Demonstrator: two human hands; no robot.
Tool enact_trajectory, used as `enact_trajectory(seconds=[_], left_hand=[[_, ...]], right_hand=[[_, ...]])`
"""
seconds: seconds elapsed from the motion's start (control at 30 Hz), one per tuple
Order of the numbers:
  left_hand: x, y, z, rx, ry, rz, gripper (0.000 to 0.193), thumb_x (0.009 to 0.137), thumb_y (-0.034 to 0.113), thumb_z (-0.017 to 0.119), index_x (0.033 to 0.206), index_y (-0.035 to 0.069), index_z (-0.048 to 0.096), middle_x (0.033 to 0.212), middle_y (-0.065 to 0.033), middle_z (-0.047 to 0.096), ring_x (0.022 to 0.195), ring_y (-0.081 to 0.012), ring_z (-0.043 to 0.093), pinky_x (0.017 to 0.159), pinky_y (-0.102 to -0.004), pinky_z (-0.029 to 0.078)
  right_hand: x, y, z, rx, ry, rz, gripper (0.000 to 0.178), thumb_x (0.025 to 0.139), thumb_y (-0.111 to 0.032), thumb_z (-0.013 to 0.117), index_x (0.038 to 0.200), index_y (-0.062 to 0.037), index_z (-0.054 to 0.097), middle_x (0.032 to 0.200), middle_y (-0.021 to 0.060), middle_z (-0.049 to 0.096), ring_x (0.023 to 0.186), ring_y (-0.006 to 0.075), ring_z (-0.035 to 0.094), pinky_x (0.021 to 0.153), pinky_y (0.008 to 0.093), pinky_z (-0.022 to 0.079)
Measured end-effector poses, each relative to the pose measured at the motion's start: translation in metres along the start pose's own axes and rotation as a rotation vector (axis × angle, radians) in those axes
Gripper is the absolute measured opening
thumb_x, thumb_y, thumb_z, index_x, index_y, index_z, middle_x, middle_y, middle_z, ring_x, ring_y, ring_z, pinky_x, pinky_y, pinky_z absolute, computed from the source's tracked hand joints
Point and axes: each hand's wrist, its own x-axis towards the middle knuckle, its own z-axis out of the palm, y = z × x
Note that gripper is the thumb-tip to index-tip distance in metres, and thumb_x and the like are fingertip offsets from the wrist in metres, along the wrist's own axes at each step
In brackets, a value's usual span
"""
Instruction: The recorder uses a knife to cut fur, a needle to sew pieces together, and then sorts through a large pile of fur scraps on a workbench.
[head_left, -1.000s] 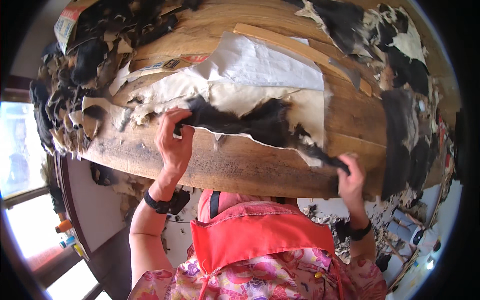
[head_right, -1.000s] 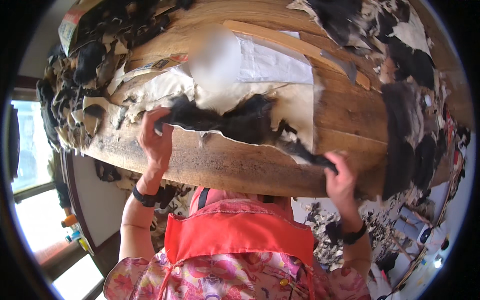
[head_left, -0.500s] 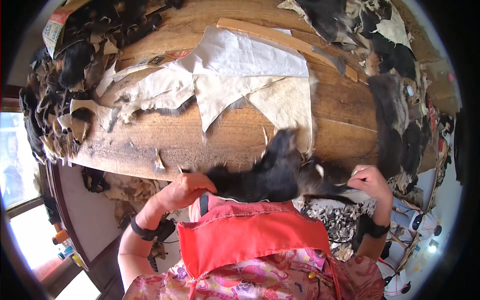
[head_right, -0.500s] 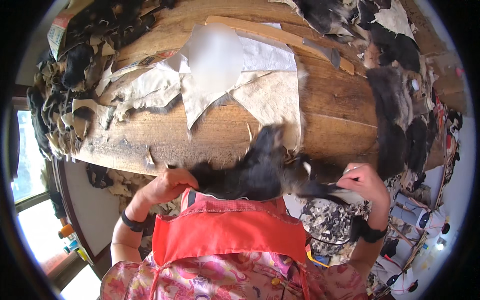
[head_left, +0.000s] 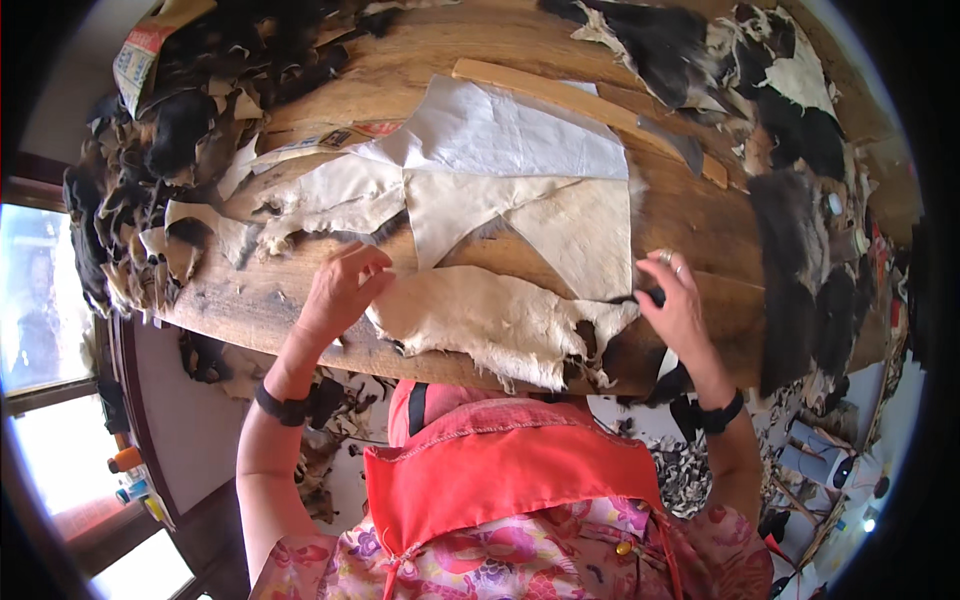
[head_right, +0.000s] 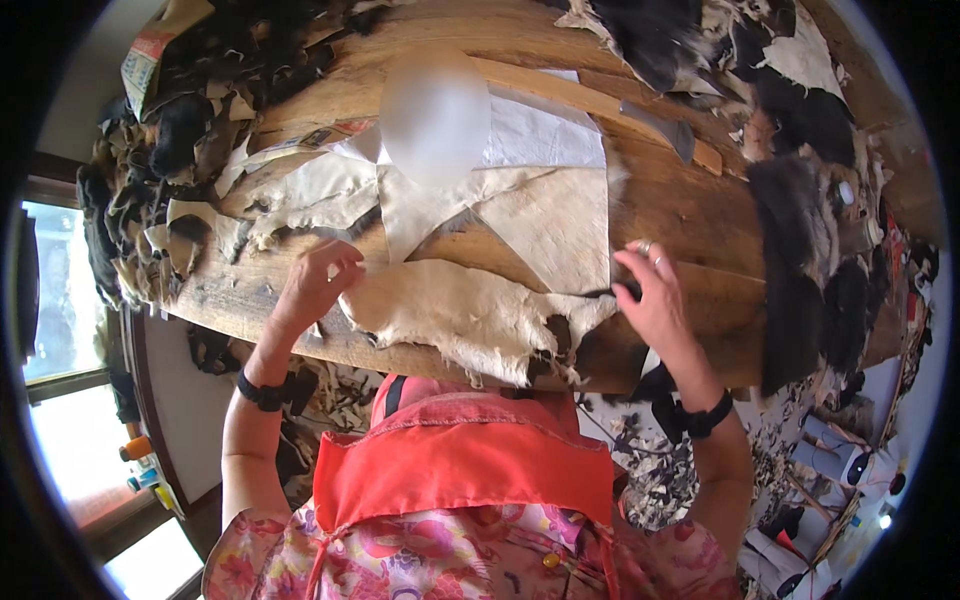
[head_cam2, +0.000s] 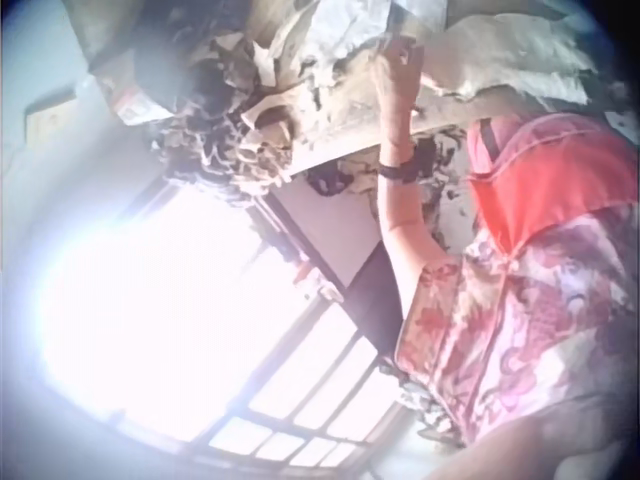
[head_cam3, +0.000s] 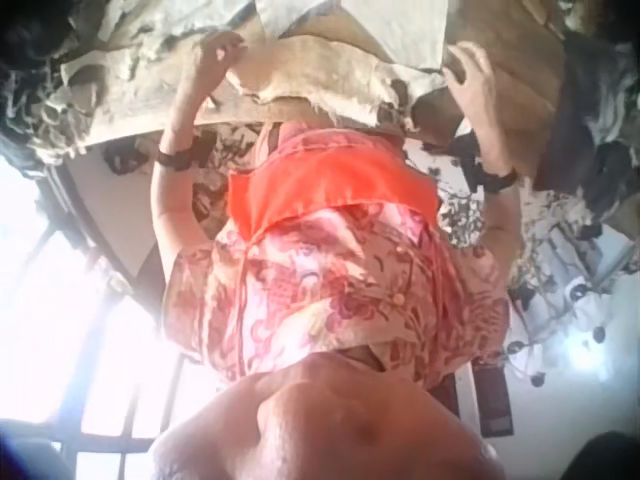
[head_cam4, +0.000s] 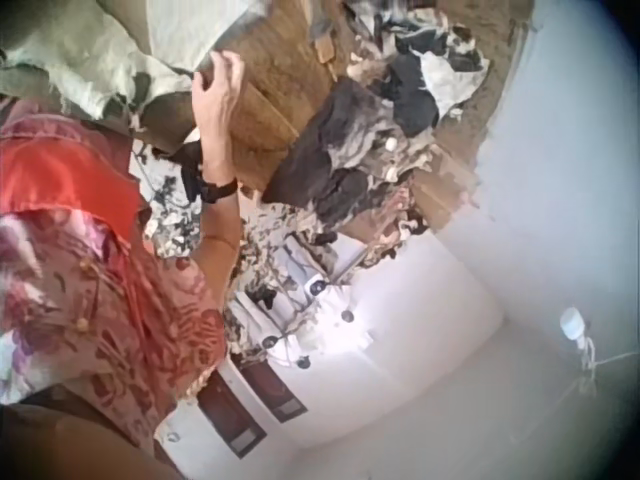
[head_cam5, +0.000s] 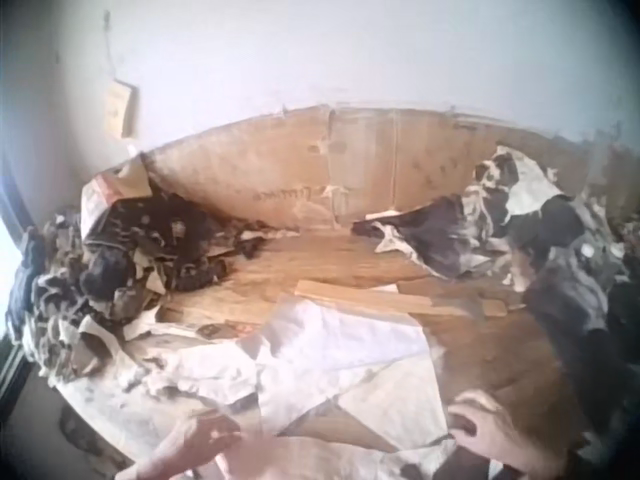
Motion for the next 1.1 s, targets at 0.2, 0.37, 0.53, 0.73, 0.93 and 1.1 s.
enact_trajectory(seconds=[0.2,0.37,0.53,0.73,0.93,1.1], left_hand=[[0.046,0.008,0.002,0.643,0.293,0.617,0.033,0.089,0.004,0.061,0.122,0.003,0.066,0.129,-0.0144,0.066,0.126,-0.0299,0.059,0.104,-0.0426,0.046],[0.080,-0.004,0.013,0.679,0.133,0.825,0.044,0.085,0.005,0.063,0.129,0.007,0.065,0.139,-0.0110,0.063,0.132,-0.0292,0.057,0.108,-0.0433,0.047],[0.102,-0.008,0.002,0.216,0.074,0.617,0.042,0.077,-0.002,0.073,0.117,0.007,0.072,0.120,-0.0098,0.073,0.109,-0.0255,0.071,0.094,-0.0374,0.056],[0.148,-0.011,-0.017,-0.543,0.033,0.175,0.014,0.096,0.000,0.062,0.105,0.000,0.073,0.091,-0.0054,0.072,0.084,-0.0133,0.068,0.073,-0.0272,0.053],[0.157,-0.009,-0.010,-0.368,0.182,-0.092,0.023,0.089,0.005,0.074,0.108,-0.001,0.062,0.077,-0.0007,0.063,0.062,-0.0088,0.057,0.056,-0.0269,0.048],[0.125,0.011,0.002,0.319,0.510,0.266,0.042,0.082,0.005,0.077,0.121,0.003,0.064,0.108,-0.0155,0.068,0.093,-0.0294,0.067,0.079,-0.0406,0.054]], right_hand=[[0.019,-0.013,-0.001,-0.099,-0.251,-0.257,0.034,0.082,0.000,0.069,0.115,-0.0045,0.070,0.125,0.0107,0.064,0.116,0.0311,0.061,0.097,0.0401,0.052],[0.036,-0.011,-0.003,-0.331,-0.286,-0.441,0.017,0.084,-0.007,0.061,0.098,-0.0032,0.070,0.117,0.0087,0.066,0.117,0.0279,0.060,0.098,0.0402,0.051],[0.069,0.002,-0.003,0.011,-0.274,-0.404,0.012,0.087,0.000,0.062,0.097,-0.0049,0.067,0.109,0.0093,0.068,0.110,0.0283,0.063,0.094,0.0410,0.053],[0.161,0.029,-0.020,0.312,0.010,0.069,0.020,0.093,-0.008,0.066,0.111,0.0005,0.067,0.100,0.0118,0.076,0.085,0.0166,0.070,0.078,0.0300,0.054],[0.247,0.042,0.027,0.056,0.155,0.113,0.018,0.092,-0.012,0.071,0.109,-0.0090,0.073,0.101,0.0142,0.075,0.081,0.0248,0.073,0.073,0.0366,0.057],[0.223,-0.004,0.053,-0.075,0.207,-0.124,0.020,0.093,-0.018,0.073,0.100,-0.0074,0.058,0.090,0.0125,0.066,0.064,0.0302,0.064,0.067,0.0416,0.058]])
